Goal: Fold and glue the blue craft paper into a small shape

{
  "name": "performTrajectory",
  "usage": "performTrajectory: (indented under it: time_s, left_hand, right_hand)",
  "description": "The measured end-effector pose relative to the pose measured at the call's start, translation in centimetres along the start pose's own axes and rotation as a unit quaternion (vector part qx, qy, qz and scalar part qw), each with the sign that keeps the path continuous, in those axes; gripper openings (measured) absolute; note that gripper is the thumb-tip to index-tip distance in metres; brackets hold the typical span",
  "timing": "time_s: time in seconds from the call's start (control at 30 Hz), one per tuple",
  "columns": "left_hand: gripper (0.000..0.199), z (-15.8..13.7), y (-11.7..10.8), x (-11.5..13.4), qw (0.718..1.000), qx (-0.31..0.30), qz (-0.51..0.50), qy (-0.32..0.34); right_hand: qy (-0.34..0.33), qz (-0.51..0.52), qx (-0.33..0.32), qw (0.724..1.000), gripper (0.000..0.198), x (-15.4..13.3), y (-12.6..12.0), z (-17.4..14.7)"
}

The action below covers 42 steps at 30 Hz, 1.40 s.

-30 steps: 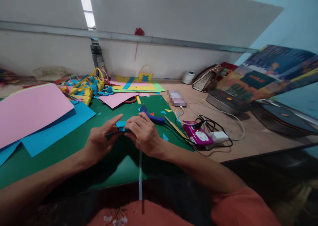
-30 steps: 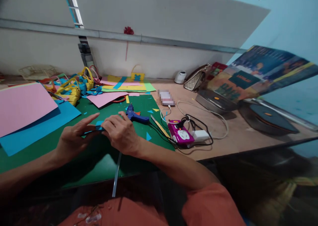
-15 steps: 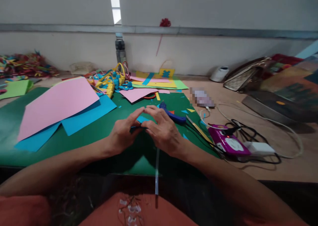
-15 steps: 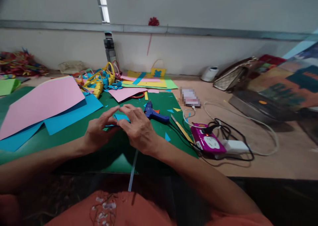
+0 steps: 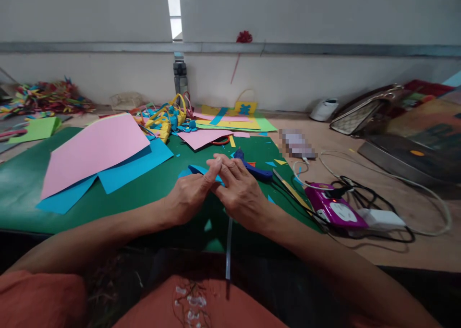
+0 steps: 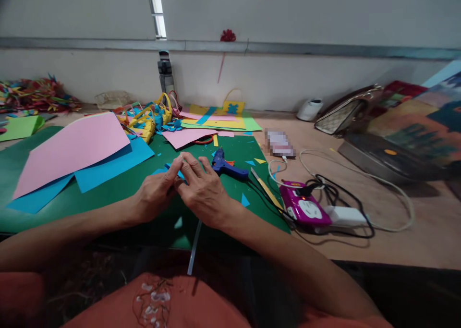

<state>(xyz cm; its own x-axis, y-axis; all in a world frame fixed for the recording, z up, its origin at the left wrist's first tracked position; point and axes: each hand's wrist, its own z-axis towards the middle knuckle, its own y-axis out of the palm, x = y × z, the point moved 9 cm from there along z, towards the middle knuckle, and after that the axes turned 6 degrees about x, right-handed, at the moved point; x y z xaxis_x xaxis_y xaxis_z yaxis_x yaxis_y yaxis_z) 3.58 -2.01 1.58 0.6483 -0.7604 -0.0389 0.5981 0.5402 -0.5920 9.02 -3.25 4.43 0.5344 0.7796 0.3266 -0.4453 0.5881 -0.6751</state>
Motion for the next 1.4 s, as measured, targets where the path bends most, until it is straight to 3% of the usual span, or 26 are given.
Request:
performTrajectory:
  time_s: [0.33,0.57,0.67,0.8,1.2,1.33,1.4]
  left_hand:
    - [0.068,-0.4,0.6,-0.1,1.0,-0.008,-0.013,0.01]
    - [0.053,0.8,-1.3,-0.4,0.996,0.081,-0.04,-0.024]
    - [0.035,1.0,-2.0,-1.3,0.989,0.112,-0.085,-0.053]
    - [0.008,0.9,-1.5,-2.2,0.991,0.082,-0.075,-0.07]
    - [0.013,0.6,0.1,-2.7,0.973,-0.011,-0.195,-0.12]
    - [0.013,0.5,-0.1,-4.0,0.956,-0.013,-0.212,-0.204]
    - [0.012,0.5,-0.4,-4.8,0.944,-0.002,-0.216,-0.251]
  right_hand:
    - [-0.017,0.012,-0.01,1.0,0.026,-0.3,0.5,-0.1]
    - [0.001,0.018,-0.002,1.0,0.029,0.3,0.3,-0.1]
    - [0.027,0.023,0.001,0.999,0.024,1.4,0.0,-0.1]
    - [0.032,0.034,0.0,0.999,0.02,1.8,-0.3,-0.2]
    - [0.023,0.026,-0.014,0.999,0.022,0.8,0.2,-0.5]
    - [0.066,0.042,0.034,0.996,0.02,3.1,-1.6,-0.5]
    - [0.127,0.015,-0.002,0.992,0.023,5.6,-1.7,-0.9]
